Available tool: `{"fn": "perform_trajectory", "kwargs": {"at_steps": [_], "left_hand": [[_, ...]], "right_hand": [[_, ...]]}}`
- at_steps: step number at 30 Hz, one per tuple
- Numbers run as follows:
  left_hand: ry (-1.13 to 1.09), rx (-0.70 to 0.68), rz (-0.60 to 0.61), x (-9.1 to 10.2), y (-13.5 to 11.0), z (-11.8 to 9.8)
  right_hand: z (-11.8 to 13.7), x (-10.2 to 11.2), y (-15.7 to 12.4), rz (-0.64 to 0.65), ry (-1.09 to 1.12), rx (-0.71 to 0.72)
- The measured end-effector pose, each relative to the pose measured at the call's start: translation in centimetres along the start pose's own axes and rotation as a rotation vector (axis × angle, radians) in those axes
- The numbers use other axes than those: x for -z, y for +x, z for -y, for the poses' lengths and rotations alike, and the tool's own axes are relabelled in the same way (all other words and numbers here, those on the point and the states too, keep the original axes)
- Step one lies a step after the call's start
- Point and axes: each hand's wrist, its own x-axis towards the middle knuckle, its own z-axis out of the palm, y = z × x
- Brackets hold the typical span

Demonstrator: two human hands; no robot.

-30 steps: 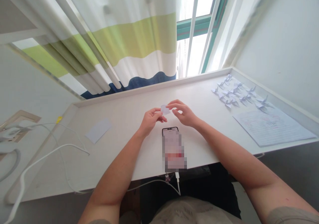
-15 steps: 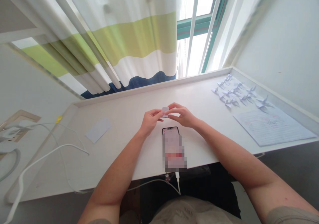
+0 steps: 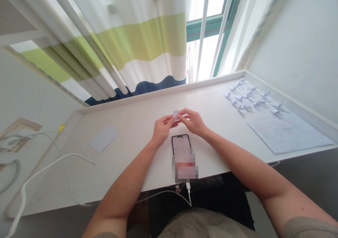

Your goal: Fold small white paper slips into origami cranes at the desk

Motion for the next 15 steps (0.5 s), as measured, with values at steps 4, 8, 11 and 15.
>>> {"fn": "perform_trajectory", "kwargs": {"at_steps": [4, 8, 11, 15], "left_hand": [[0.012, 0.007, 0.051, 0.01, -0.09, -0.34], [0.043, 0.005, 0.065, 0.21, -0.02, -0.31], [0.095, 0.000, 0.079, 0.41, 0.12, -0.05], [0.168, -0.028, 0.091, 0.56, 0.38, 0.47]], "right_hand": [[-0.14, -0.13, 0.06, -0.041, 0.037, -0.075], [-0.25, -0.30, -0.01, -0.059, 0.051, -0.095], [-0.39, -0.44, -0.06, -0.079, 0.067, -0.108], [-0.44, -0.56, -0.04, -0.084, 0.091, -0.117]]}}
